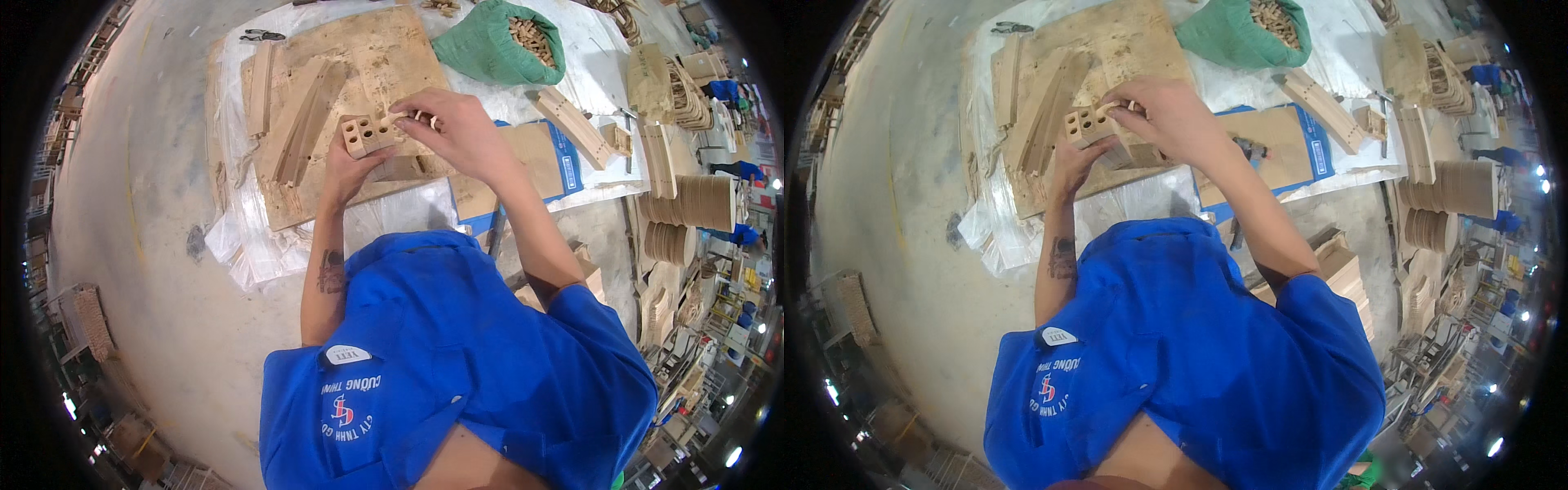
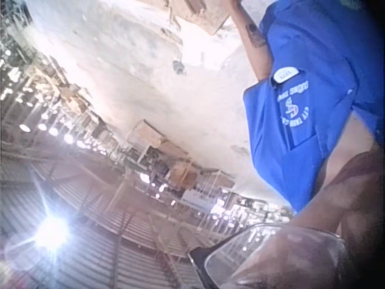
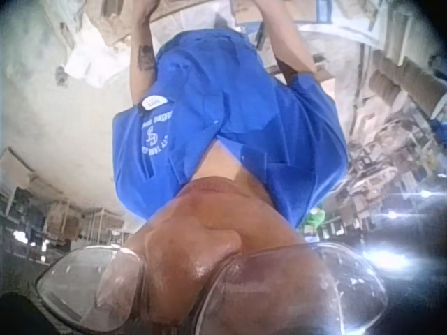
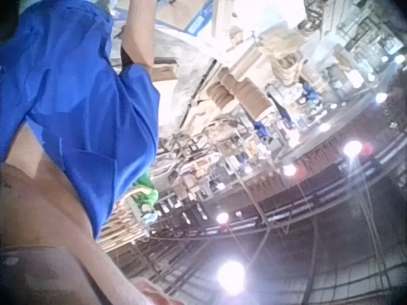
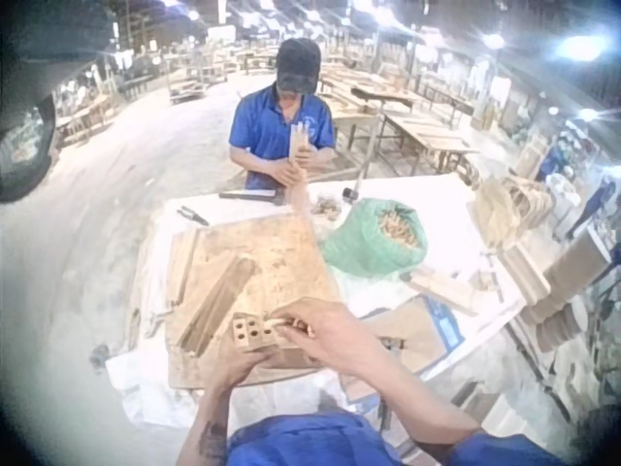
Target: The person assembles small wooden dowels into a perforated wooden block using a hammer. They repeatedly insert dowels, tap them flush, and occasionally remove them to reinsert. The work occurs at a table in a workshop with other workers visible in the background.
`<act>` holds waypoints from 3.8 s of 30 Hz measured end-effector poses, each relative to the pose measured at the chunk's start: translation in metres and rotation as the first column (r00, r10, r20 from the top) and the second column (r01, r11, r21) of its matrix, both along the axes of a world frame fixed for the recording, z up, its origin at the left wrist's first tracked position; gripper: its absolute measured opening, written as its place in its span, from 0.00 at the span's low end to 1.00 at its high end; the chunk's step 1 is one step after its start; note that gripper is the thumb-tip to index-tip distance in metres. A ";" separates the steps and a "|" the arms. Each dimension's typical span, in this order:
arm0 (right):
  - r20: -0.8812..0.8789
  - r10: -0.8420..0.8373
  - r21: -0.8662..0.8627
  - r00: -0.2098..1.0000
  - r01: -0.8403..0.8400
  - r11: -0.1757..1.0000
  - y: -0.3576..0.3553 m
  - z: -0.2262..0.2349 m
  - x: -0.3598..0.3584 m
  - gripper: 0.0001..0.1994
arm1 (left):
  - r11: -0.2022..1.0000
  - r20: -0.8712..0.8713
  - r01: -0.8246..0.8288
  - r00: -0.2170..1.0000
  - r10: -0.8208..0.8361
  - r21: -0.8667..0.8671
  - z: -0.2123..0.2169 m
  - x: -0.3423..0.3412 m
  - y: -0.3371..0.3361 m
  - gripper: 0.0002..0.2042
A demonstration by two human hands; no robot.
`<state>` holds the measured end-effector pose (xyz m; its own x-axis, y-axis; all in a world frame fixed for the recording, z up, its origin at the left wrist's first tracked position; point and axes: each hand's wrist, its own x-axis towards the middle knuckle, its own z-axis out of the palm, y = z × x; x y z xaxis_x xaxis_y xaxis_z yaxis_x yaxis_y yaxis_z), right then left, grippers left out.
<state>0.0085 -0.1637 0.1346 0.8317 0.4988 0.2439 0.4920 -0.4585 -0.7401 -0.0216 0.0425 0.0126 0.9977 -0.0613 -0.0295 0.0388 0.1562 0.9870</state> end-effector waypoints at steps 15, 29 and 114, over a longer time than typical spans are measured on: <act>0.277 0.437 -0.531 0.856 -0.243 0.812 0.010 0.023 0.029 0.09 | 0.998 0.031 -0.045 0.998 0.047 -0.052 0.000 -0.002 -0.009 0.29; 0.412 0.473 -0.532 0.779 -0.217 0.819 0.019 0.028 0.040 0.09 | 0.999 0.046 -0.032 0.998 0.032 -0.016 0.000 0.000 -0.004 0.27; 0.495 0.505 -0.448 0.707 -0.290 0.846 0.013 -0.010 0.050 0.16 | 0.997 -0.104 -0.049 0.994 0.042 -0.058 -0.011 0.004 0.004 0.28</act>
<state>0.0587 -0.1511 0.1243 0.2856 0.8840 0.3700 0.9583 -0.2671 -0.1016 -0.0172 0.0469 0.0017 0.9913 -0.0206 -0.1298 0.1311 0.2190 0.9669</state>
